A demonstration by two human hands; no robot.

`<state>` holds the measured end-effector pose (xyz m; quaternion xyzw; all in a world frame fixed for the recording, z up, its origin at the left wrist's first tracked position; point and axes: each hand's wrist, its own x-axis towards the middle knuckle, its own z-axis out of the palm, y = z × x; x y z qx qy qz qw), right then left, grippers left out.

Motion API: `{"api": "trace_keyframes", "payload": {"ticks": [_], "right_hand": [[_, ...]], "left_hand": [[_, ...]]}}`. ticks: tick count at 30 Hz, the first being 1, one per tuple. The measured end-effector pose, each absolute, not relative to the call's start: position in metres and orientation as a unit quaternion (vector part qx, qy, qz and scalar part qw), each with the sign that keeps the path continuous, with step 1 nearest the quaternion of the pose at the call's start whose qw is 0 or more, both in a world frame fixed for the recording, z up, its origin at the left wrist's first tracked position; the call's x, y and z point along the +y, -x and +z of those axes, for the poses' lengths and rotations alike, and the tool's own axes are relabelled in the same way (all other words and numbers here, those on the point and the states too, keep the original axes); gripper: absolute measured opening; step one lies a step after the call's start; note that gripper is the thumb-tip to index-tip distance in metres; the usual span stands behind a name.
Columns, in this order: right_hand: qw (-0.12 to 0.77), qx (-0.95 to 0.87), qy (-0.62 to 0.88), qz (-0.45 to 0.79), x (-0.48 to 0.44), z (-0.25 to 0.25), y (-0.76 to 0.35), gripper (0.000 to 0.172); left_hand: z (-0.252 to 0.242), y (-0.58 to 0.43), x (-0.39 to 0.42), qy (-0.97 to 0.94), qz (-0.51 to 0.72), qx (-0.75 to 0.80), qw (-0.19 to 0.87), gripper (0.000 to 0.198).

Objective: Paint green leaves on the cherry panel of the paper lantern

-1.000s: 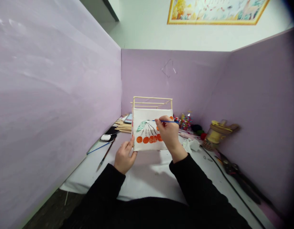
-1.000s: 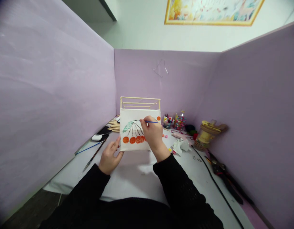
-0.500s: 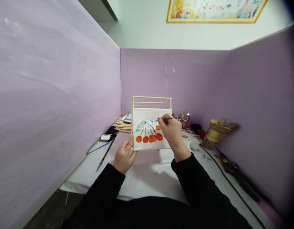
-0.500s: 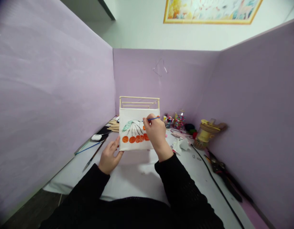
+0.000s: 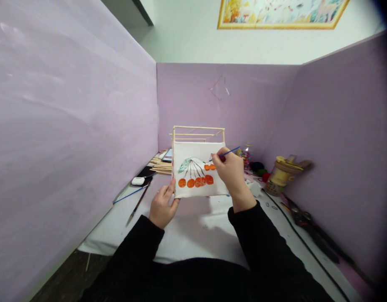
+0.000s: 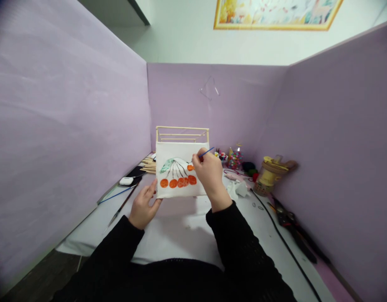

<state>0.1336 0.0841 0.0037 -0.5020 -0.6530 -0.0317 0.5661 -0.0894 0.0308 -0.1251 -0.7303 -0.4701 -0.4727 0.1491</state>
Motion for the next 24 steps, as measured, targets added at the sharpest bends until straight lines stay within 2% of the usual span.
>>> {"api": "trace_keyframes", "payload": {"ticks": [5,15,24], "right_hand": [[0.644,-0.615,0.451,0.054,0.072,0.013,-0.136,0.023],[0.633,-0.646,0.402,0.146,0.075,0.004,-0.122,0.02],[0.604,-0.663,0.427,0.115,0.08,-0.002,-0.119,0.019]], "left_hand": [[-0.125,0.089,0.031,0.728,-0.476,-0.468,0.158,0.062],[-0.125,0.089,0.031,0.728,-0.473,-0.472,0.157,0.06],[-0.126,0.088,0.031,0.727,-0.476,-0.468,0.156,0.063]]}}
